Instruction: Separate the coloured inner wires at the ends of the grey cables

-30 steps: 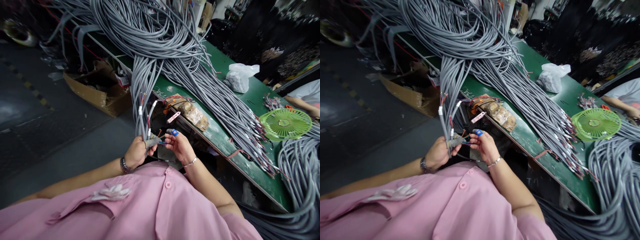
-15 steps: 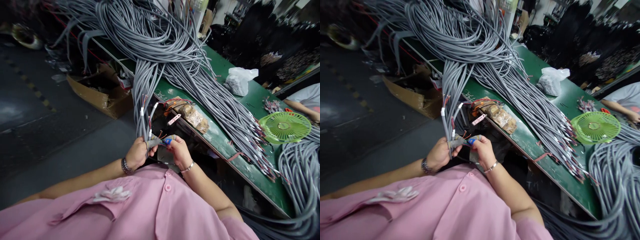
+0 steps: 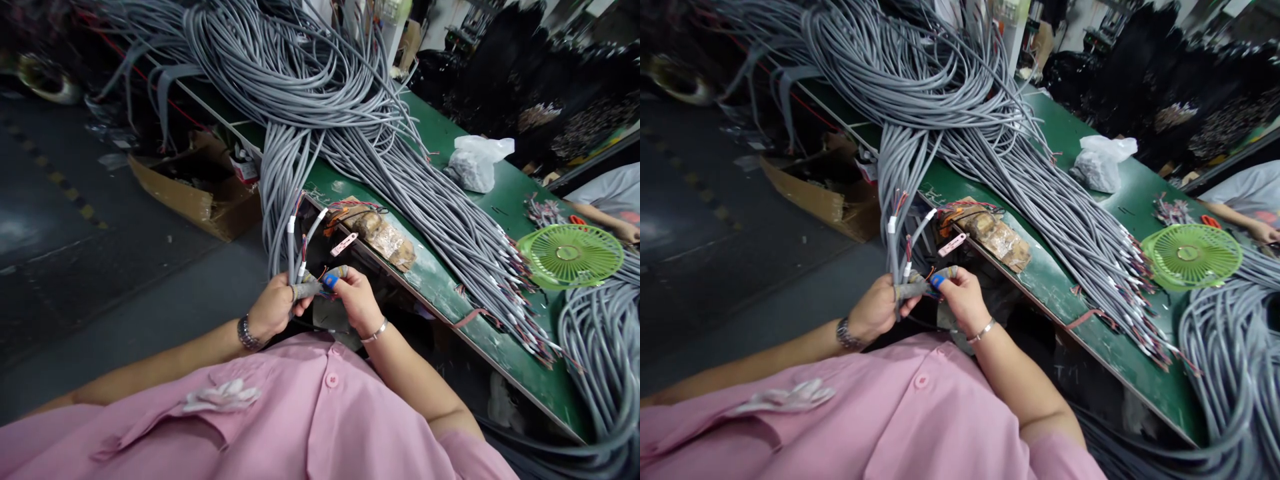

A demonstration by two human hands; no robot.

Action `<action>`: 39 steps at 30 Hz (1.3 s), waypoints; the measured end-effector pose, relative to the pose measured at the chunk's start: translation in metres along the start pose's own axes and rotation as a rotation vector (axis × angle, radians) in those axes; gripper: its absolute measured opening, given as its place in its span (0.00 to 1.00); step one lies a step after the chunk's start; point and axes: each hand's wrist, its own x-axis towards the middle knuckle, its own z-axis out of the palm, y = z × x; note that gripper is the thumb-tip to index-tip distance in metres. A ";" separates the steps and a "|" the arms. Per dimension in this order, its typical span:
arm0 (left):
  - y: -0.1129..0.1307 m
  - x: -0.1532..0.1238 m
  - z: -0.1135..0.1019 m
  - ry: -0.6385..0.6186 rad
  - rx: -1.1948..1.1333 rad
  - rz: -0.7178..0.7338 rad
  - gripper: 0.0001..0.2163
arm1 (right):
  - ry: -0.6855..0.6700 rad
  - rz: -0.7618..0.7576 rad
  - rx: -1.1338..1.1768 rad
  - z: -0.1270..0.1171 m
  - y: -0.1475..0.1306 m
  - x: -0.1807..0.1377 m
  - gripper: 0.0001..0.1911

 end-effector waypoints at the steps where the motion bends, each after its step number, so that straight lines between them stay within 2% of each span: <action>1: 0.000 0.000 -0.001 0.000 -0.006 0.007 0.11 | 0.059 0.013 0.032 -0.002 0.002 0.002 0.10; 3: 0.002 0.001 -0.002 0.000 -0.018 0.013 0.11 | 0.134 0.037 0.090 -0.008 0.003 0.005 0.09; 4: 0.003 0.001 -0.003 0.001 -0.020 0.010 0.11 | 0.130 0.048 0.105 -0.010 0.002 0.005 0.09; 8: 0.005 0.004 -0.002 -0.008 -0.002 -0.013 0.10 | -0.065 0.044 0.055 -0.008 -0.005 0.002 0.13; 10: 0.004 0.005 -0.001 -0.012 0.014 -0.020 0.10 | -0.100 0.016 0.032 -0.003 -0.007 0.000 0.14; 14: 0.001 0.006 0.001 -0.001 0.000 -0.027 0.11 | -0.014 0.026 0.071 0.004 -0.002 0.000 0.12; 18: -0.002 0.007 0.000 0.018 -0.062 0.003 0.10 | 0.025 0.156 0.220 0.004 0.006 0.003 0.11; 21: -0.001 0.007 0.000 0.015 -0.075 0.008 0.10 | 0.014 0.225 0.280 0.001 0.008 0.005 0.12; 24: 0.004 0.007 0.000 0.000 -0.082 -0.005 0.11 | -0.037 0.207 0.277 -0.007 0.006 0.010 0.14; 28: 0.016 0.010 -0.001 -0.058 -0.157 -0.058 0.09 | -0.056 0.161 0.305 -0.020 -0.007 0.022 0.22; 30: 0.022 0.013 -0.001 -0.118 -0.214 -0.090 0.09 | -0.136 0.166 0.296 -0.023 -0.018 0.027 0.25; 33: 0.030 0.018 -0.002 -0.207 -0.289 -0.160 0.07 | -0.252 0.133 0.235 -0.019 -0.026 0.033 0.24; 35: 0.034 0.021 -0.002 -0.243 -0.336 -0.208 0.06 | -0.177 0.044 0.184 -0.014 -0.023 0.036 0.21; 38: 0.036 0.026 -0.003 -0.267 -0.399 -0.258 0.04 | 0.064 -0.151 0.112 -0.008 -0.010 0.038 0.19; 39: 0.036 0.028 -0.003 -0.271 -0.413 -0.269 0.04 | 0.108 -0.193 0.100 -0.006 -0.006 0.039 0.20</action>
